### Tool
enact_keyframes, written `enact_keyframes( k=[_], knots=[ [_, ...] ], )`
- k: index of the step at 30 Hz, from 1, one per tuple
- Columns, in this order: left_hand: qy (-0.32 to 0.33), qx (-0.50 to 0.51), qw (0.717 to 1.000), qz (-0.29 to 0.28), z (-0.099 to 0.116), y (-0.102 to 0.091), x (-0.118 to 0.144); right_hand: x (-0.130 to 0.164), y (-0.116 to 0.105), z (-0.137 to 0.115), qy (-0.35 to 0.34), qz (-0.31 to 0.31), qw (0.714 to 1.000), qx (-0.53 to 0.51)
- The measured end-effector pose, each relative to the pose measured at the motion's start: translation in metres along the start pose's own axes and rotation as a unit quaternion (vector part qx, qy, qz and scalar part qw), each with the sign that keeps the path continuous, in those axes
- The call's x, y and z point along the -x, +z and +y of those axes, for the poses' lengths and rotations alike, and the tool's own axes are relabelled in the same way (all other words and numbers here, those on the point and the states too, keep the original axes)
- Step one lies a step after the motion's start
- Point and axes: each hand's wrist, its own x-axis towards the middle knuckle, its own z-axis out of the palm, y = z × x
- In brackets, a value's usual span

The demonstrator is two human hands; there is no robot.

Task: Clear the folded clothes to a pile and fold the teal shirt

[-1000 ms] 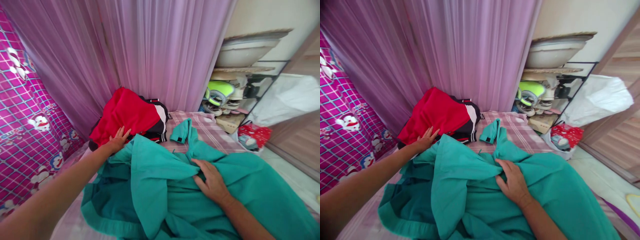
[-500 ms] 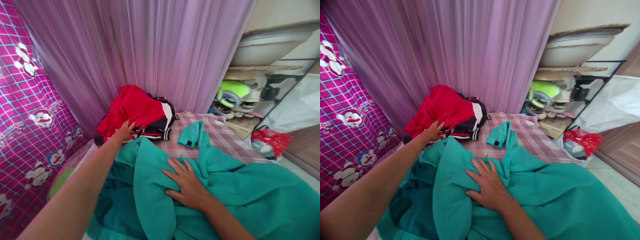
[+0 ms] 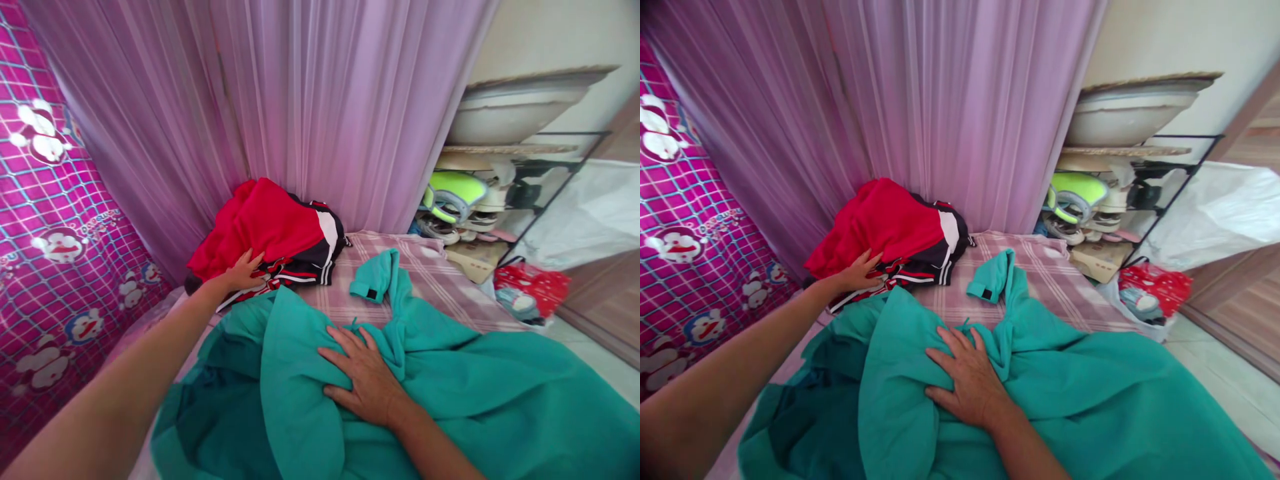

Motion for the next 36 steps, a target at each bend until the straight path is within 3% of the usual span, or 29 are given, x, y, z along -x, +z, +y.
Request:
enact_keyframes(
  k=[3,6,12,20,25,28,31,33,36],
  knots=[
    [0.053,-0.020,0.998,-0.033,-0.013,-0.002,0.021,0.001,0.003,0.001,-0.008,0.017,1.000,0.005],
    [0.038,-0.052,0.998,-0.028,-0.014,0.004,0.032,0.002,0.005,0.002,-0.022,0.036,0.999,0.012],
    [-0.016,-0.031,0.999,0.014,-0.004,0.015,0.011,0.002,0.006,0.002,-0.023,0.038,0.999,0.025],
    [-0.069,-0.026,0.993,0.095,0.008,0.016,-0.013,0.000,0.009,0.005,-0.028,0.043,0.998,0.033],
    [-0.083,-0.011,0.993,0.087,0.013,0.015,-0.012,0.000,0.010,0.001,-0.009,0.028,0.999,0.031],
    [-0.027,-0.002,0.997,0.069,0.005,0.021,0.011,-0.005,0.004,0.004,0.003,0.028,1.000,0.013],
    [0.039,0.024,0.993,0.108,-0.015,0.034,0.057,-0.033,-0.020,0.008,0.007,0.033,0.999,-0.035],
    [0.050,0.076,0.986,0.140,-0.030,0.044,0.095,-0.070,-0.051,0.006,0.020,0.063,0.997,-0.043],
    [0.013,0.197,0.971,0.134,-0.044,0.053,0.145,-0.144,-0.105,-0.009,0.111,0.171,0.979,-0.012]
  ],
)
